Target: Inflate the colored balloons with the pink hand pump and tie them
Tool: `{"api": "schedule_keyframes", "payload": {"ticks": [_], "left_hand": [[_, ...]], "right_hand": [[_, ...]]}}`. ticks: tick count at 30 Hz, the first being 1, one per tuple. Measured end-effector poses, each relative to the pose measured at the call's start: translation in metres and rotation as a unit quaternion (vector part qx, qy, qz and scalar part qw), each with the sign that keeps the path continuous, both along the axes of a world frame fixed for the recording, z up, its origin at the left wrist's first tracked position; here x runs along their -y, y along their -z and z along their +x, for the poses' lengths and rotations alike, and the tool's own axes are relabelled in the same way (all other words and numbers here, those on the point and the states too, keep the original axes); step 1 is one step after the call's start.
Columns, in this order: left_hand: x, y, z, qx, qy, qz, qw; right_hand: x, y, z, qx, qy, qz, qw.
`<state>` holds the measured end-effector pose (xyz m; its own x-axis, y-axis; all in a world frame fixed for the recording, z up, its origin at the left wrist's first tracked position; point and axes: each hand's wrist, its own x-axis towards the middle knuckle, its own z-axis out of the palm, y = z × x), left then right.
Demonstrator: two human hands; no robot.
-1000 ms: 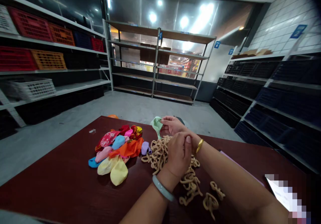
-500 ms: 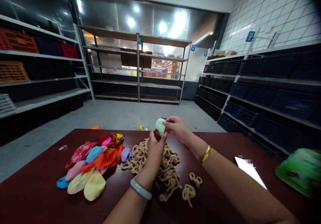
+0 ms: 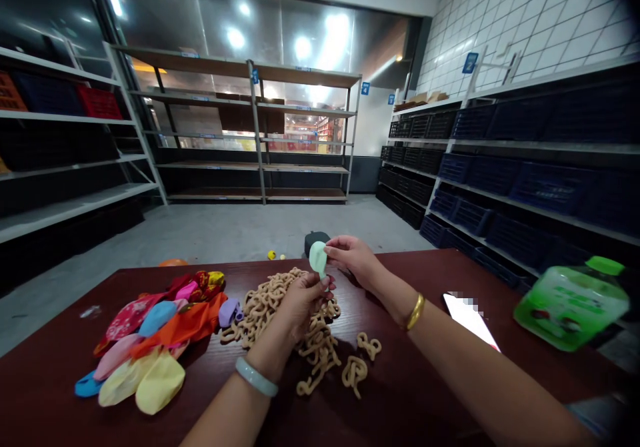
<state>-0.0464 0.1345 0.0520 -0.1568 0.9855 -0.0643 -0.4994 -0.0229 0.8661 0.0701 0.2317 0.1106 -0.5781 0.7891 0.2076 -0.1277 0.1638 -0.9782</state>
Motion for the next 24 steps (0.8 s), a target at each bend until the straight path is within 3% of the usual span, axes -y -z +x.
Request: {"api": "schedule_keyframes", "payload": {"ticks": [2,3,6,7,8,9,12,15,20,24], "left_hand": [[0.005,-0.005,-0.001,0.080,0.015,0.001,0.997],[0.006,-0.007,-0.003,0.118,0.009,0.007,0.993],[0.006,-0.014,-0.014,0.216,-0.037,0.027,0.975],[0.006,-0.016,-0.019,0.241,-0.053,0.027,0.969],[0.005,-0.017,-0.023,0.262,-0.068,0.027,0.962],[0.004,-0.018,-0.027,0.282,-0.081,0.028,0.956],[0.002,-0.021,-0.035,0.331,-0.119,0.036,0.936],[0.000,-0.022,-0.041,0.366,-0.145,0.030,0.919],[-0.003,-0.019,-0.055,0.387,-0.194,0.040,0.901],[-0.006,-0.012,-0.065,0.365,-0.251,0.043,0.896]], "right_hand": [[-0.007,0.006,0.019,0.071,0.021,0.056,0.996],[-0.010,0.011,0.031,0.159,0.048,0.126,0.978],[-0.019,0.032,0.077,0.266,0.105,0.175,0.942],[-0.021,0.041,0.092,0.319,0.123,0.192,0.920],[-0.022,0.049,0.105,0.448,0.135,0.248,0.848],[-0.023,0.057,0.116,0.491,0.142,0.256,0.821],[-0.021,0.072,0.132,0.543,0.149,0.264,0.783],[-0.016,0.071,0.119,0.554,0.160,0.291,0.763],[0.006,0.050,0.065,0.452,0.207,0.439,0.748],[0.028,0.049,0.035,0.393,0.165,0.493,0.758]]}}
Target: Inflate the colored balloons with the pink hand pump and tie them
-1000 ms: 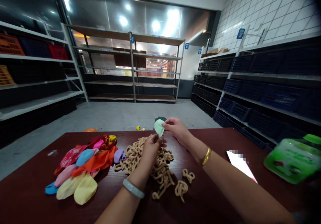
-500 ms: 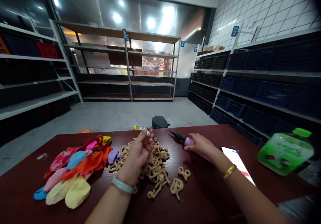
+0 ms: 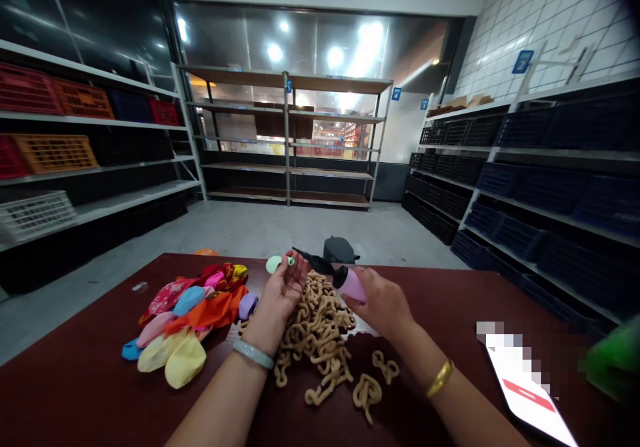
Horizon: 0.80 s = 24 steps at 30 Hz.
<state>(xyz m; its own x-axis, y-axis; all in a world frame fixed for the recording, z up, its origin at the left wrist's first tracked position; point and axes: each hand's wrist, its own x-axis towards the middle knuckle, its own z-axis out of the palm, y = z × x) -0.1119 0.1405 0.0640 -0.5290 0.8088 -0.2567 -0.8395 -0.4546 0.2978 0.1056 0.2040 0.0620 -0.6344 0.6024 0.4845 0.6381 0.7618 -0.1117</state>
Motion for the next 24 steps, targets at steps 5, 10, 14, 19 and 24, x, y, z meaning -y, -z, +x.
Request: {"api": "schedule_keyframes", "payload": {"ticks": [5,10,14,19,24], "left_hand": [[-0.004,0.008,-0.002,-0.056,-0.004,0.000,0.998],[-0.006,0.010,0.004,-0.127,-0.015,0.000,0.992],[-0.007,0.011,0.010,-0.203,-0.030,-0.020,0.978],[-0.007,0.012,0.017,-0.255,-0.031,-0.030,0.966],[-0.008,0.017,0.026,-0.287,-0.045,-0.030,0.956]], "right_hand": [[0.003,0.020,0.000,0.033,0.006,-0.025,0.999],[-0.004,0.026,0.007,0.036,0.004,-0.043,0.998],[-0.004,0.023,0.008,0.030,0.002,-0.059,0.998],[-0.003,0.022,0.009,0.032,0.000,-0.081,0.996],[-0.003,0.022,0.010,0.026,-0.007,-0.088,0.996]]}}
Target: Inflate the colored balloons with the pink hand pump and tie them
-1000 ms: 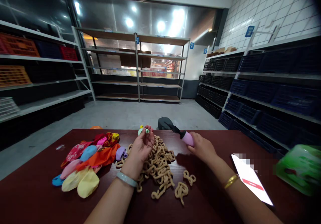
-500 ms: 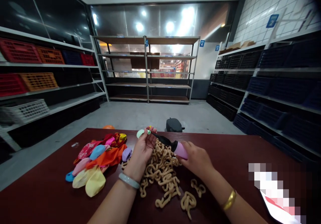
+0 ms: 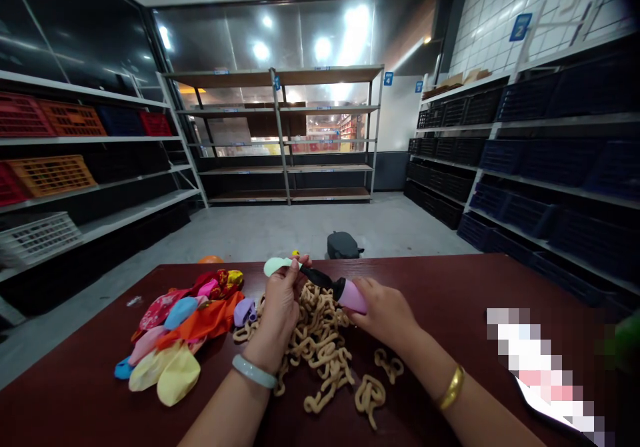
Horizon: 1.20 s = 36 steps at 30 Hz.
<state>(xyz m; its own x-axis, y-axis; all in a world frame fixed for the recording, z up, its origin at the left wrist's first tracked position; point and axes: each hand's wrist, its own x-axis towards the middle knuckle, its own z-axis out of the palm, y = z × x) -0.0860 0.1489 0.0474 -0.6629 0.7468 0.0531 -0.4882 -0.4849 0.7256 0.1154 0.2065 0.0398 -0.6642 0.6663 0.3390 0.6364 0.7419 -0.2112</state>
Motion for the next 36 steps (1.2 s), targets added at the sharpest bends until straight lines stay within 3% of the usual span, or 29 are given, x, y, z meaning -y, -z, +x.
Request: {"api": "schedule_keyframes", "payload": {"ticks": [8,18,24,29,33,36], "left_hand": [[0.000,0.001,0.014,-0.023,0.039,-0.008,0.999],[0.013,-0.018,0.017,0.033,0.079,0.032,0.996],[0.010,-0.012,0.020,0.042,0.073,0.025,0.996],[0.009,-0.007,0.026,-0.001,0.081,-0.001,0.997],[0.011,-0.006,0.029,-0.072,0.043,-0.040,0.996],[0.012,-0.009,0.028,-0.085,0.046,-0.027,0.995]], "right_hand": [[-0.002,-0.001,0.003,-0.013,0.000,-0.001,1.000],[-0.001,0.000,0.003,-0.076,-0.026,0.003,0.997],[-0.001,0.002,0.002,-0.092,-0.035,-0.033,0.995],[-0.002,0.003,0.003,-0.087,-0.034,-0.037,0.995],[-0.002,0.001,0.003,-0.072,-0.030,-0.017,0.997],[-0.001,-0.001,0.003,-0.078,-0.030,-0.018,0.996]]}}
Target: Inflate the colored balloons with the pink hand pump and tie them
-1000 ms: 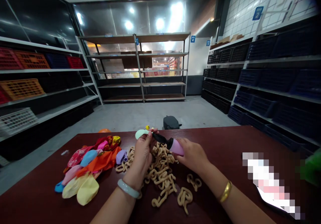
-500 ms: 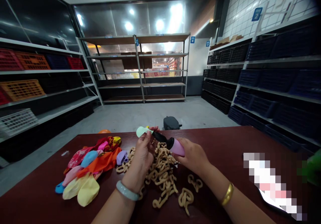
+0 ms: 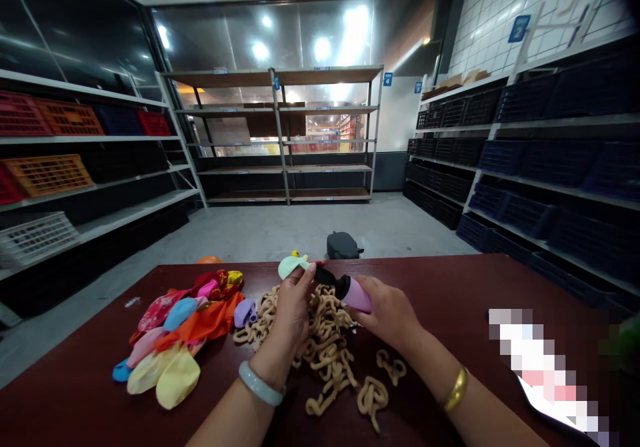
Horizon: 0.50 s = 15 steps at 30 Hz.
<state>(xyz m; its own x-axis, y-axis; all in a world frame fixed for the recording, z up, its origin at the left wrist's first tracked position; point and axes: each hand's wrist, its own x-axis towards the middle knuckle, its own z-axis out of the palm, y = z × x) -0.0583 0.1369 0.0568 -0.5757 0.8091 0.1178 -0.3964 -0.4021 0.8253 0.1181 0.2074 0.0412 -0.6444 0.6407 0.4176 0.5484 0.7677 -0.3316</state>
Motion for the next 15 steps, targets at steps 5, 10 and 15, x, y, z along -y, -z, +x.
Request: {"api": "schedule_keyframes", "payload": {"ticks": [5,10,15], "left_hand": [[-0.0004,-0.0049,-0.0046,0.060,0.014,0.052,0.997],[-0.0039,-0.0030,-0.0085,0.086,-0.005,0.074,0.994],[-0.0014,-0.0057,-0.0087,0.148,0.003,0.091,0.985]], "right_hand": [[0.0054,-0.0039,-0.0021,-0.023,-0.011,-0.024,0.999],[0.0078,-0.0043,-0.0030,-0.039,-0.021,-0.046,0.998],[0.0105,-0.0047,-0.0037,-0.045,-0.038,-0.077,0.995]]}}
